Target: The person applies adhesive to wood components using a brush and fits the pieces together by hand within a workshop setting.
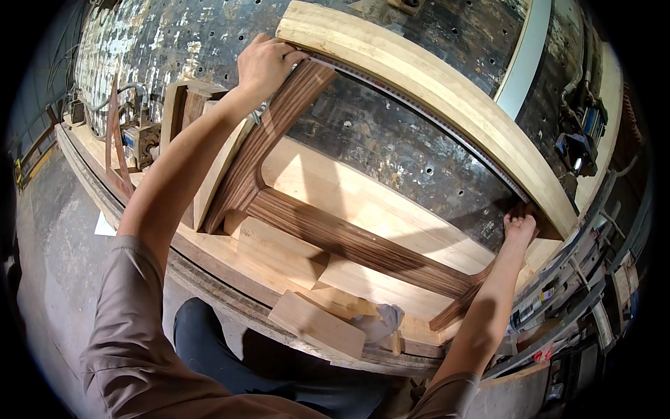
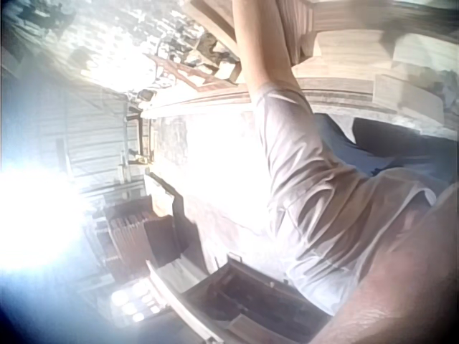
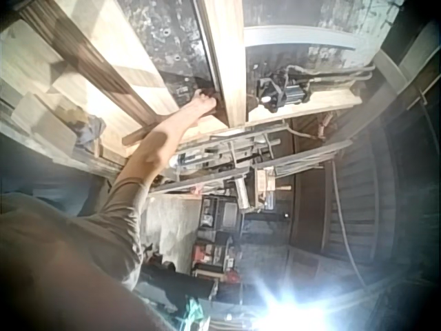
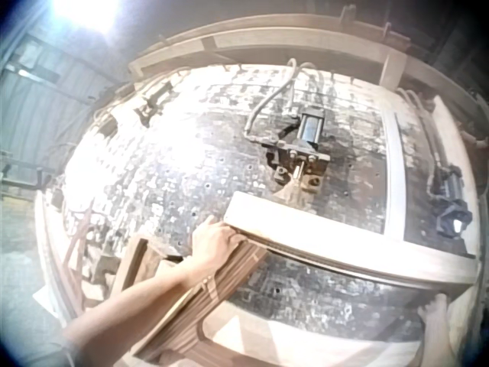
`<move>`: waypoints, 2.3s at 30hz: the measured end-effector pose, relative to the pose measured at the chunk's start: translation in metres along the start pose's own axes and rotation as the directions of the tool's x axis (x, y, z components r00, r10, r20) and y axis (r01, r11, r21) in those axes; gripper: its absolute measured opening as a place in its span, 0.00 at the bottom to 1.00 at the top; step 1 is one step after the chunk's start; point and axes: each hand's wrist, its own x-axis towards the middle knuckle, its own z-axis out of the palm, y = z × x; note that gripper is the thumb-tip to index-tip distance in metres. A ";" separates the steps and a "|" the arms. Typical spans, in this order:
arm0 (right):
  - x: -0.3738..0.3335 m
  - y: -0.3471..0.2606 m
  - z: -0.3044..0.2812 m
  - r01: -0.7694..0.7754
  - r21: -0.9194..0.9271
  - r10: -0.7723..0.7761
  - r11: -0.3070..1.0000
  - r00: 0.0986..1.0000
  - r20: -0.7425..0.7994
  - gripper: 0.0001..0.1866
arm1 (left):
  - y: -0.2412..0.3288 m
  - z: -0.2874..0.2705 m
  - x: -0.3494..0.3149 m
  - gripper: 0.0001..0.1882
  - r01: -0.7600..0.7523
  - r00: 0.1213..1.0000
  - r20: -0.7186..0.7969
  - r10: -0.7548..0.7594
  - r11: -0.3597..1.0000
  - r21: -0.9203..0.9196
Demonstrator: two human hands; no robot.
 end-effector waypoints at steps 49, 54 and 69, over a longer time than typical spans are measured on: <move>0.000 0.006 -0.001 0.085 0.009 -0.085 0.996 0.996 0.005 0.10 | 0.018 -0.004 0.003 0.17 0.030 1.000 -0.010 -0.030 1.000 0.007; 0.006 0.002 0.001 0.066 -0.029 -0.066 0.997 0.998 -0.004 0.11 | 0.019 -0.003 0.007 0.16 0.048 0.998 0.049 -0.048 0.999 0.002; -0.242 0.068 -0.070 -0.427 -0.274 0.505 0.862 0.675 0.537 0.17 | 0.029 -0.218 -0.191 0.12 0.890 -0.099 0.948 0.303 0.453 -0.052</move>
